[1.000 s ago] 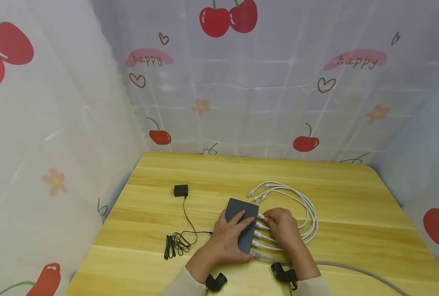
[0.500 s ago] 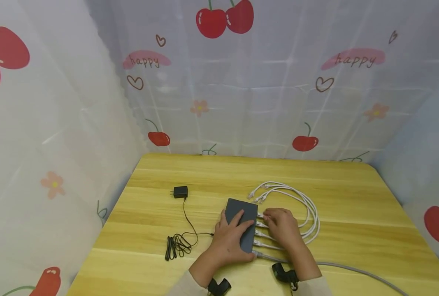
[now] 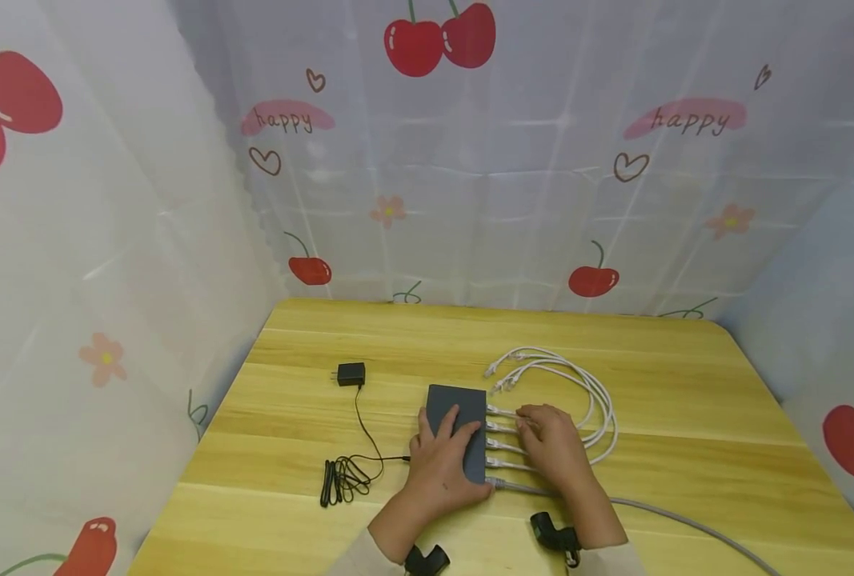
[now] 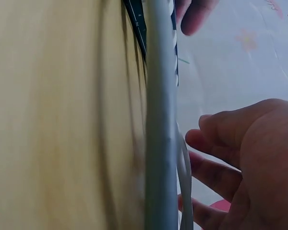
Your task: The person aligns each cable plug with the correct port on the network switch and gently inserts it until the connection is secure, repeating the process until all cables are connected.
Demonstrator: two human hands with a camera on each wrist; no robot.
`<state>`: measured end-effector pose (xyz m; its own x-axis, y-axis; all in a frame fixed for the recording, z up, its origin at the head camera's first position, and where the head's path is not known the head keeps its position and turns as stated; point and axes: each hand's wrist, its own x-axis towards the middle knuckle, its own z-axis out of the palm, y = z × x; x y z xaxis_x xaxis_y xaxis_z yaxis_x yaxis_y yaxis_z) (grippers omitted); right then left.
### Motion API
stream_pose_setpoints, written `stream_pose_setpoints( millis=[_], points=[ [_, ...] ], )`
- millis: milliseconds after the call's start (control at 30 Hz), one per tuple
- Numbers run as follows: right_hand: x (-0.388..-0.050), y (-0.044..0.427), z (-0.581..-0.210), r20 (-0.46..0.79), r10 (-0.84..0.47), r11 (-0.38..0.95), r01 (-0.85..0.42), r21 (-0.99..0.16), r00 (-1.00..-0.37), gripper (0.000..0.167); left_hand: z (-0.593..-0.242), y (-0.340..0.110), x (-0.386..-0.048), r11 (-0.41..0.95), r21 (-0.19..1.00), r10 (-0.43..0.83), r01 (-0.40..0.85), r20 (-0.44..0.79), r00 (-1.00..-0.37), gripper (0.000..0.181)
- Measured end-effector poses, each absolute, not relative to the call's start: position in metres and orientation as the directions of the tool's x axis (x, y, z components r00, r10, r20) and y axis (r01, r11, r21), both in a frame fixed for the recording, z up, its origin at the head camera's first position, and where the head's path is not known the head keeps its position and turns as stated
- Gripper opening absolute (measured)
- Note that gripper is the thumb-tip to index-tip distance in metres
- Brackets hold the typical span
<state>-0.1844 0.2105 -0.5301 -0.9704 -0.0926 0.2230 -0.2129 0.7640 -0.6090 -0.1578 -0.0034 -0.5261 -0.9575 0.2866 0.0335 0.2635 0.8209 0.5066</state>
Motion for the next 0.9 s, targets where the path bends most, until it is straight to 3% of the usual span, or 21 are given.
stream_pose_setpoints(
  millis=[333, 600, 900],
  points=[
    [-0.1859, 0.2108, -0.5287, 0.248, -0.079, 0.763, -0.219, -0.608, -0.965, 0.024, -0.5257, -0.0023, -0.1592, 0.847, 0.492, 0.226, 0.202, 0.013, -0.974, 0.088],
    [-0.1822, 0.2150, -0.5292, 0.260, -0.084, 0.764, -0.229, -0.603, -0.962, 0.025, -0.5292, 0.0014, -0.1596, 0.845, 0.481, 0.267, 0.233, -0.002, -0.964, 0.089],
    [-0.1792, 0.2175, -0.5339, 0.284, -0.073, 0.772, -0.235, -0.591, -0.956, 0.024, -0.5276, 0.0013, -0.1570, 0.804, 0.533, 0.282, 0.263, 0.048, -0.958, 0.065]
  ],
)
